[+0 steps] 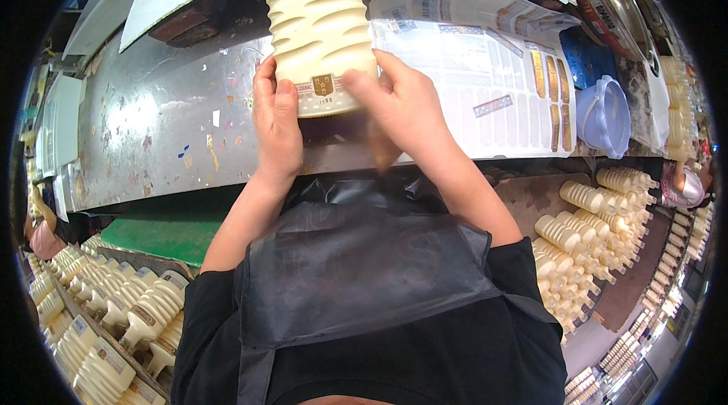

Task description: The person applies labels to cream-colored plastic bottles. They peel labels from a sheet, position them on the bottle, and smooth them down. The person handles multiple bottles and label sheets on a metal work surface.

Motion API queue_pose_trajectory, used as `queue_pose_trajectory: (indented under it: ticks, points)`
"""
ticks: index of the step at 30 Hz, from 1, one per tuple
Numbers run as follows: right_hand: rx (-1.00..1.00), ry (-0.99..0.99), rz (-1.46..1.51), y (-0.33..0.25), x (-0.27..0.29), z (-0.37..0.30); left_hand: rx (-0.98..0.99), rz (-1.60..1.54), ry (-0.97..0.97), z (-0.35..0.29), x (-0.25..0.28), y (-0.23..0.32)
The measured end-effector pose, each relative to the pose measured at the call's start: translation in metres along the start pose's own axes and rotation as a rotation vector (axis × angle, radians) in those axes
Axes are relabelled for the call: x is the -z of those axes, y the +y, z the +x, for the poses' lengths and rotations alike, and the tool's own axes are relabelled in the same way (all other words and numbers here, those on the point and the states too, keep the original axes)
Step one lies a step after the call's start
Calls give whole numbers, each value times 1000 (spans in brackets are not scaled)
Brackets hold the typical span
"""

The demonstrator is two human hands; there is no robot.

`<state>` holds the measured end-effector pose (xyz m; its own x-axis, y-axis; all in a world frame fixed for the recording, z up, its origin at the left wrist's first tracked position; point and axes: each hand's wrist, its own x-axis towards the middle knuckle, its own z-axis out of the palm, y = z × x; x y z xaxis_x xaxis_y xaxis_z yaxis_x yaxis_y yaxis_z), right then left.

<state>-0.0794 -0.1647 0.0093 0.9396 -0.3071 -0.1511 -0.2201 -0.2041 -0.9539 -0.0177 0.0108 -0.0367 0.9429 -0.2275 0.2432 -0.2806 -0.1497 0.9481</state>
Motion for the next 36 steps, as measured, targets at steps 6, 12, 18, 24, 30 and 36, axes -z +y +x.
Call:
queue_pose_trajectory:
  ticks: [6, 12, 18, 24, 30, 36]
  points:
    - [10, -89, -203, -15, 8, -2, -14, -116, -52, 0, -4, 20]
    - [-19, -20, -258, -17, 1, -2, -2, 101, 10, 2, -9, 21]
    - [-35, -8, -249, -16, 0, -3, -37, 34, 16, 0, -8, 14]
    - [-3, 9, -227, -13, -1, -4, -44, 22, 5, 1, -7, 16]
    - [6, -35, -7, -3, 2, -3, -87, -88, 6, -4, 0, 18]
    - [42, -50, -51, 6, 7, -3, -65, 15, -13, -2, 3, 3]
